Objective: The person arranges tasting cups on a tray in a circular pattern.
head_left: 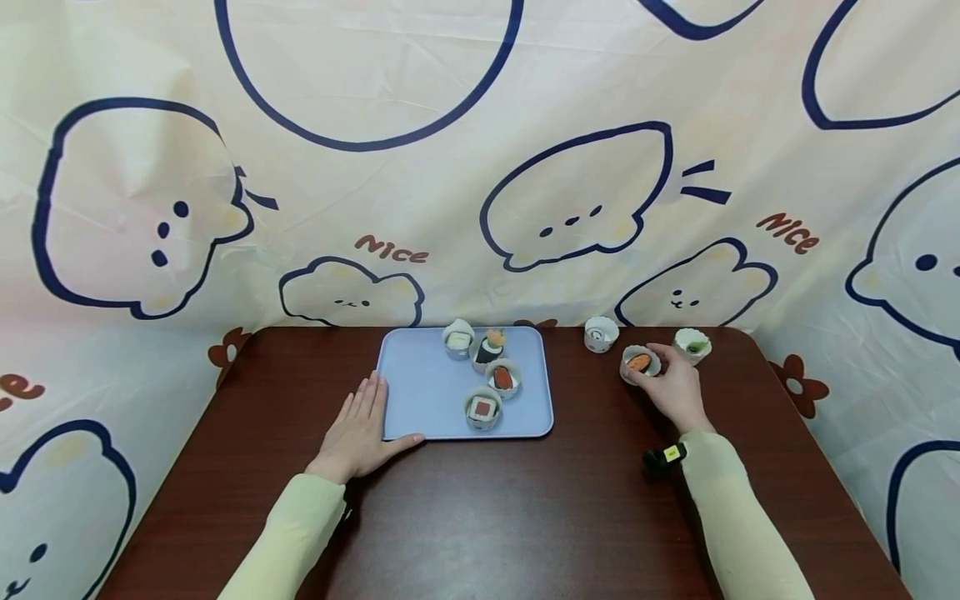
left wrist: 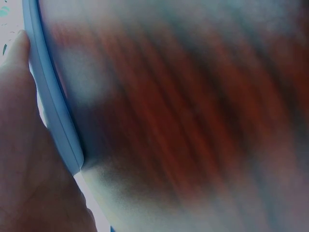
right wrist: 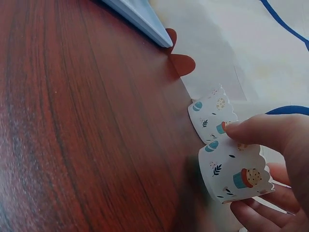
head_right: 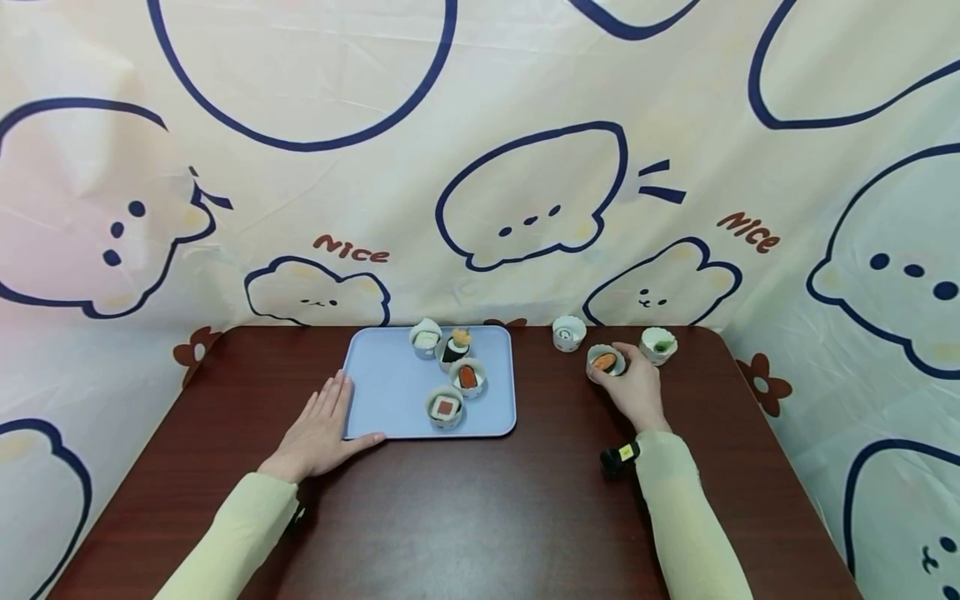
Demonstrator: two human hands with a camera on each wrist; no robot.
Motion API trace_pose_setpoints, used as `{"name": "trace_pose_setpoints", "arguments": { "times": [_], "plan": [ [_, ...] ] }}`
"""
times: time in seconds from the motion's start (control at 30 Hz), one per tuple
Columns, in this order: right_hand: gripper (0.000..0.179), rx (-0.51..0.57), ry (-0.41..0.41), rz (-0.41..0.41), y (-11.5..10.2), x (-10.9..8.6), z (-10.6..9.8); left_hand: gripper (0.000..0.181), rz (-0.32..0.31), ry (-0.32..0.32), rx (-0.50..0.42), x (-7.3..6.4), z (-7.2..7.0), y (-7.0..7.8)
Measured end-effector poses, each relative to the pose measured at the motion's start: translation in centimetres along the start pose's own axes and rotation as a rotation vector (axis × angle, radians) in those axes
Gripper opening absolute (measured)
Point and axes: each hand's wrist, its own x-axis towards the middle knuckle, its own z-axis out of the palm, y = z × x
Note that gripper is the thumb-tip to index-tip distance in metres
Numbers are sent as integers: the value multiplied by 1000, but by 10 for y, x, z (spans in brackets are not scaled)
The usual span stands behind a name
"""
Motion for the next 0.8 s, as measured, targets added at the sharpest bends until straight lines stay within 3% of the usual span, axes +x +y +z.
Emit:
{"name": "trace_pose_setpoints", "arguments": {
  "times": [0.33,0.8],
  "plan": [
    [69,15,-7,-15,-3,-2,-2,126,-1,8,2,-1,-1,2],
    [66,6,-26,-13,-15,-6,2,121,-2,25,8,-6,-13,10]
  ]
}}
